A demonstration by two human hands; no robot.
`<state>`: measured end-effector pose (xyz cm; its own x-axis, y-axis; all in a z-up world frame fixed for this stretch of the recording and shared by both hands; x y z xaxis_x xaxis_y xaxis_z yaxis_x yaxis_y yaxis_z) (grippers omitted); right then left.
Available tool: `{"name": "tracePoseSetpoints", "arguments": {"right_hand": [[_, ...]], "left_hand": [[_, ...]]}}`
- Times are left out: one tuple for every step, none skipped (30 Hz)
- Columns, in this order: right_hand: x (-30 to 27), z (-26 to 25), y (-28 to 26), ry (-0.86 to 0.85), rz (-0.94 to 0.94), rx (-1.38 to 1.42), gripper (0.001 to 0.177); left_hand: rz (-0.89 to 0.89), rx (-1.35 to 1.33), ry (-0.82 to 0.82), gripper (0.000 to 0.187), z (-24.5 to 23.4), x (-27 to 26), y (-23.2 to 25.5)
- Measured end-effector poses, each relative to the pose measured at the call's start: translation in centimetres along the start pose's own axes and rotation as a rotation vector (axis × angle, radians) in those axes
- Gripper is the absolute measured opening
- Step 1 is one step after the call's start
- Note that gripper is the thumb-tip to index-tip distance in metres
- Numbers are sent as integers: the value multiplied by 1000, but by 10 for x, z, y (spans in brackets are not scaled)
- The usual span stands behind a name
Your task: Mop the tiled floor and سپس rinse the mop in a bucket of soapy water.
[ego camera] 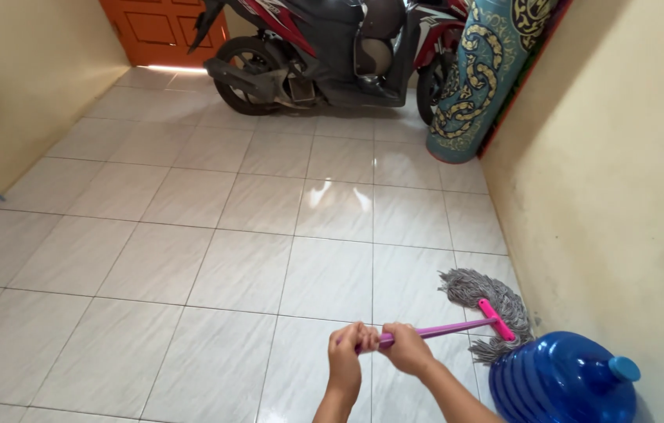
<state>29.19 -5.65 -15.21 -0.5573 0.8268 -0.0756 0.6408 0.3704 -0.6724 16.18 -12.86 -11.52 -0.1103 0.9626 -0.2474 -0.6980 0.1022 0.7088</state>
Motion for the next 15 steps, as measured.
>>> {"name": "tracePoseSetpoints", "arguments": {"right_hand": [[-3,9,2,2,5,-3,25],[-5,20,0,15,-19,2,25],[-8,32,-4,29,-42,6,26],[-7,42,-22,28,-43,6,26],[-8,54,-43,15,-67,27,27],[-7,68,-67,0,-96,48,28],[-6,85,-93,-1,-102,49,28],[-6,103,-124,-17,-150,64,29],[-7,123,-157,-32,-199,80,31],[-8,150,-188,-37,-206,84,31],[-11,177,-221,-15,-241,132,32],[-14,205,-255,5,-278,180,34],[-20,229,-296,-2,-285,184,34],[-30,257,-337,-22,-302,217,36],[-41,283,-379,-41,-319,251,38]], "left_hand": [[-3,-3,-4,32,-6,-5,2],[-6,9,14,29,-14,-13,6],[-8,21,32,27,-24,-23,11],[-6,21,32,27,-38,-32,26],[41,66,34,28,-52,-45,44],[94,111,38,29,-69,-59,64],[99,112,41,29,-91,-74,84],[145,139,37,30,-114,-93,107],[191,166,34,32,-137,-113,131],[196,169,40,32,-158,-139,159],[205,202,84,35,-181,-167,187],[216,233,129,39,-205,-196,215],[221,234,139,39,-229,-227,244],[243,262,178,36,-254,-262,274],[264,290,218,33,-278,-297,303]]}}
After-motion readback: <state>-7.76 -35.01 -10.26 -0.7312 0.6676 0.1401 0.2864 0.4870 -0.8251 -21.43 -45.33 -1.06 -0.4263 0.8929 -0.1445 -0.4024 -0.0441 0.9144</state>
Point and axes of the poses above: each hand's wrist, its own x-axis towards the middle knuckle, its own z-axis out of the palm, y = z × x, the point moved 6 cm from there along x, towards the middle knuckle, and after that the axes turned 13 degrees about -z, right-handed, at the moved point
